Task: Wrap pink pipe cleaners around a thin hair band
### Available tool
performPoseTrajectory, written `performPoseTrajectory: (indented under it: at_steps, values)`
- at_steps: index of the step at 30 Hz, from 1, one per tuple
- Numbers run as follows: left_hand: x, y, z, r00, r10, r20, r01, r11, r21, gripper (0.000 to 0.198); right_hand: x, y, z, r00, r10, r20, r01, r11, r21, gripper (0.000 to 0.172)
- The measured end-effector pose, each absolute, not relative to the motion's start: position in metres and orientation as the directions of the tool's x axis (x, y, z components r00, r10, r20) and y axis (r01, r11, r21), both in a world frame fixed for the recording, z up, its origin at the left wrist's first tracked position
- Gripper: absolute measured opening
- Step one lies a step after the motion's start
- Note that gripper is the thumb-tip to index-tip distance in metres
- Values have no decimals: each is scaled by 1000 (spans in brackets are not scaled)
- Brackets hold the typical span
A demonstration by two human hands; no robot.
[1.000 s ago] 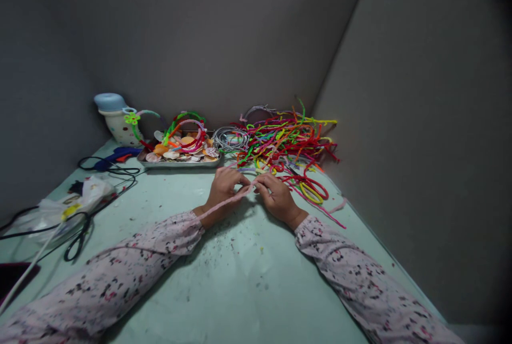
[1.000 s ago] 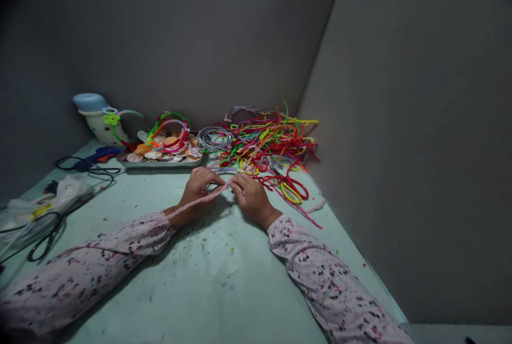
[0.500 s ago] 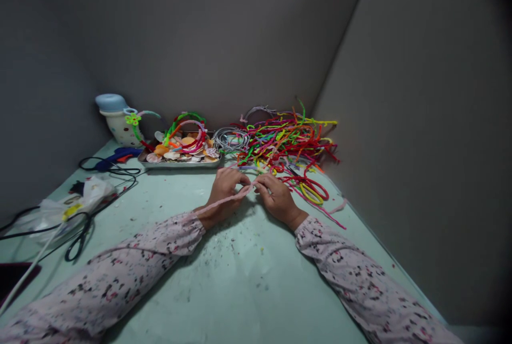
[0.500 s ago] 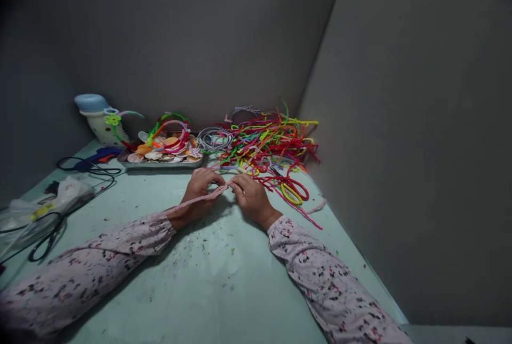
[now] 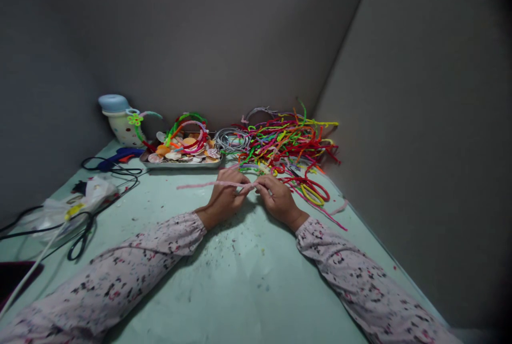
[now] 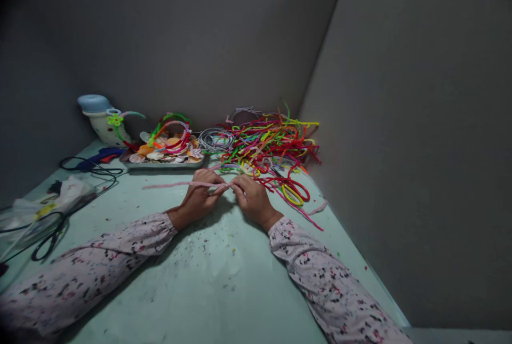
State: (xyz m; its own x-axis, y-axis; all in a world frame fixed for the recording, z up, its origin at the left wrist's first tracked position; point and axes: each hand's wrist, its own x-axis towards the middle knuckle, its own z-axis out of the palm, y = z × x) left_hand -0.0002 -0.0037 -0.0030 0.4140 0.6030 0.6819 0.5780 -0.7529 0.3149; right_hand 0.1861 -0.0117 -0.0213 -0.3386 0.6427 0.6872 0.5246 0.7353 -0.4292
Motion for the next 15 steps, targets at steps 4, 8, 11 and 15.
performPoseTrajectory:
  at_steps: [4,8,11,15]
  values:
    - [0,-3,-5,392,606,692,560,-754,344,15,186,-12,-21,-353,640,682,522,740,-424,16]
    - [1,-2,-8,394,591,704,523,-774,357,14,186,-13,-20,-360,636,683,522,744,-418,14]
    - [1,-1,-9,389,585,712,508,-781,363,13,186,-14,-21,-357,637,683,517,744,-423,12]
    - [1,-2,-8,399,623,673,505,-762,406,16,186,-14,-22,-344,645,682,532,733,-424,12]
